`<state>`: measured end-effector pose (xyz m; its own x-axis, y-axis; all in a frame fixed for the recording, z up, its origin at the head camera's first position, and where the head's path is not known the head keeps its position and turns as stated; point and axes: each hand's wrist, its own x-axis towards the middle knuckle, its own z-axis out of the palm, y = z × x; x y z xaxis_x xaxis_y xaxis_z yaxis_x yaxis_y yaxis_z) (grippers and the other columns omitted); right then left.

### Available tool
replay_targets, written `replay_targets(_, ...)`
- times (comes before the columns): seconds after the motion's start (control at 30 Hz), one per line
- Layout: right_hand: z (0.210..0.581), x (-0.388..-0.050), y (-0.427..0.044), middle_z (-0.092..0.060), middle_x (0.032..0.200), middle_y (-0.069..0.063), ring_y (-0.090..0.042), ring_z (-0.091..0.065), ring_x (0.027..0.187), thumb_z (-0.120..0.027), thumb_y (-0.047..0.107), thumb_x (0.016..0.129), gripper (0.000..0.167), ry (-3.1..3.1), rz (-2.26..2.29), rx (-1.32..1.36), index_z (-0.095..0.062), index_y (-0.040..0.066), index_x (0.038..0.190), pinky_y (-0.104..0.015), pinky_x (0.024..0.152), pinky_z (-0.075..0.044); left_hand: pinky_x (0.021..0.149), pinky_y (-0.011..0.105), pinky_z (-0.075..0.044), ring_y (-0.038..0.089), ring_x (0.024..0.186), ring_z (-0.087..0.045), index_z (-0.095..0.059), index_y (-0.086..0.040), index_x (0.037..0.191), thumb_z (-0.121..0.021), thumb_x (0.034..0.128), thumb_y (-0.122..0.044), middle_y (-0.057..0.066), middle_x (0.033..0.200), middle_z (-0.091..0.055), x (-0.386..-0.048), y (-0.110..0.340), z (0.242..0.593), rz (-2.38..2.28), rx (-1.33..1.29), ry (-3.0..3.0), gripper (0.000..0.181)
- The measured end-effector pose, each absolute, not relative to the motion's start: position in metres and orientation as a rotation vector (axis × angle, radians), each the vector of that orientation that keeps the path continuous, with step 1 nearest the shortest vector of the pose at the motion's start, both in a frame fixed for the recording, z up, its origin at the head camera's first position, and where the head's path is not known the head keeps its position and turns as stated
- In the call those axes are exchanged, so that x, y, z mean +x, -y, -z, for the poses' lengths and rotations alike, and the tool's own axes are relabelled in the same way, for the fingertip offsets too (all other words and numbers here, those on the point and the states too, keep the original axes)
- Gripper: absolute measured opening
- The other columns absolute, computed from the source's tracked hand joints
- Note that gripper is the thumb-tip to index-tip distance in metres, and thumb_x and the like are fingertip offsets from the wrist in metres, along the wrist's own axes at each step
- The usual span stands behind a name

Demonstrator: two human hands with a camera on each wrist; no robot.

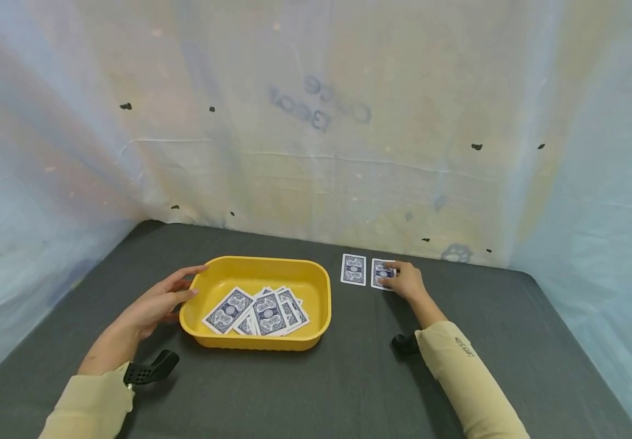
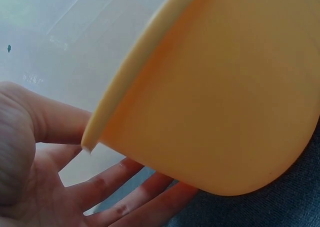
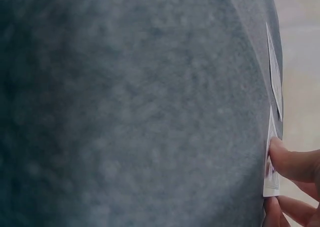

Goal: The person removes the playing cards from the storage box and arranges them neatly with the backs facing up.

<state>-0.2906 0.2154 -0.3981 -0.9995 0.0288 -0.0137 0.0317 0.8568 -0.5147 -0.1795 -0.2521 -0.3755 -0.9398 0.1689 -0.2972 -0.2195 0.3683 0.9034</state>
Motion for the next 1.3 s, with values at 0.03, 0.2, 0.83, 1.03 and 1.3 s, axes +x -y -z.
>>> replay_targets(0.03, 0.398, -0.291, -0.216, -0.052, 0.131, -0.031, -0.046, -0.049, 0.120, -0.070, 0.018, 0.085, 0.048, -3.024, 0.826, 0.030, -0.059, -0.001, 0.128, -0.054, 0.100, -0.041, 0.097, 0.064, -0.040, 0.047, 0.134, -0.029, -0.016, -0.018, 0.154, -0.049, 0.1002, -0.023, 0.029, 0.155, -0.013, -0.179, 0.252, 0.376, -1.594, -0.039, -2.295, 0.064)
replay_targets(0.2, 0.398, -0.292, -0.218, -0.042, 0.141, -0.033, -0.052, -0.037, 0.130, -0.065, 0.016, 0.089, 0.041, -3.043, 0.718, -0.071, -0.061, -0.001, 0.126, -0.060, 0.108, -0.029, 0.098, 0.063, -0.040, 0.046, 0.133, -0.031, -0.017, -0.018, 0.154, -0.050, 0.0999, -0.023, 0.028, 0.155, -0.015, -0.181, 0.250, 0.377, -1.592, -0.052, -2.295, 0.064)
replay_targets(0.83, 0.372, -0.272, -0.182, -0.059, 0.128, -0.020, -0.035, -0.053, 0.119, -0.064, 0.022, 0.092, 0.042, -2.918, 1.497, 0.047, -0.058, 0.005, 0.129, -0.050, 0.095, -0.046, 0.096, 0.059, -0.044, 0.044, 0.129, -0.038, -0.018, -0.018, 0.154, -0.051, 0.0995, -0.024, 0.028, 0.152, -0.021, -0.180, 0.251, 0.373, -1.595, -0.053, -2.301, 0.064)
replay_targets(1.03, 0.359, -0.260, -0.152, -0.064, 0.120, -0.019, -0.032, -0.058, 0.112, -0.067, 0.018, 0.090, 0.038, -2.859, 1.673, -0.115, -0.062, 0.004, 0.124, -0.047, 0.094, -0.048, 0.096, 0.058, -0.045, 0.044, 0.128, -0.038, -0.018, -0.018, 0.154, -0.050, 0.0997, -0.024, 0.028, 0.152, -0.020, -0.180, 0.250, 0.373, -1.582, -0.058, -2.306, 0.063)
replay_targets(1.3, 0.348, -0.243, -0.115, -0.066, 0.115, -0.017, -0.029, -0.060, 0.107, -0.070, 0.016, 0.087, 0.037, -2.689, 1.823, -0.249, -0.063, 0.004, 0.121, -0.042, 0.091, -0.051, 0.098, 0.062, -0.041, 0.046, 0.133, -0.032, -0.018, -0.018, 0.154, -0.050, 0.0997, -0.023, 0.028, 0.154, -0.015, -0.180, 0.250, 0.374, -1.587, -0.061, -2.289, 0.064)
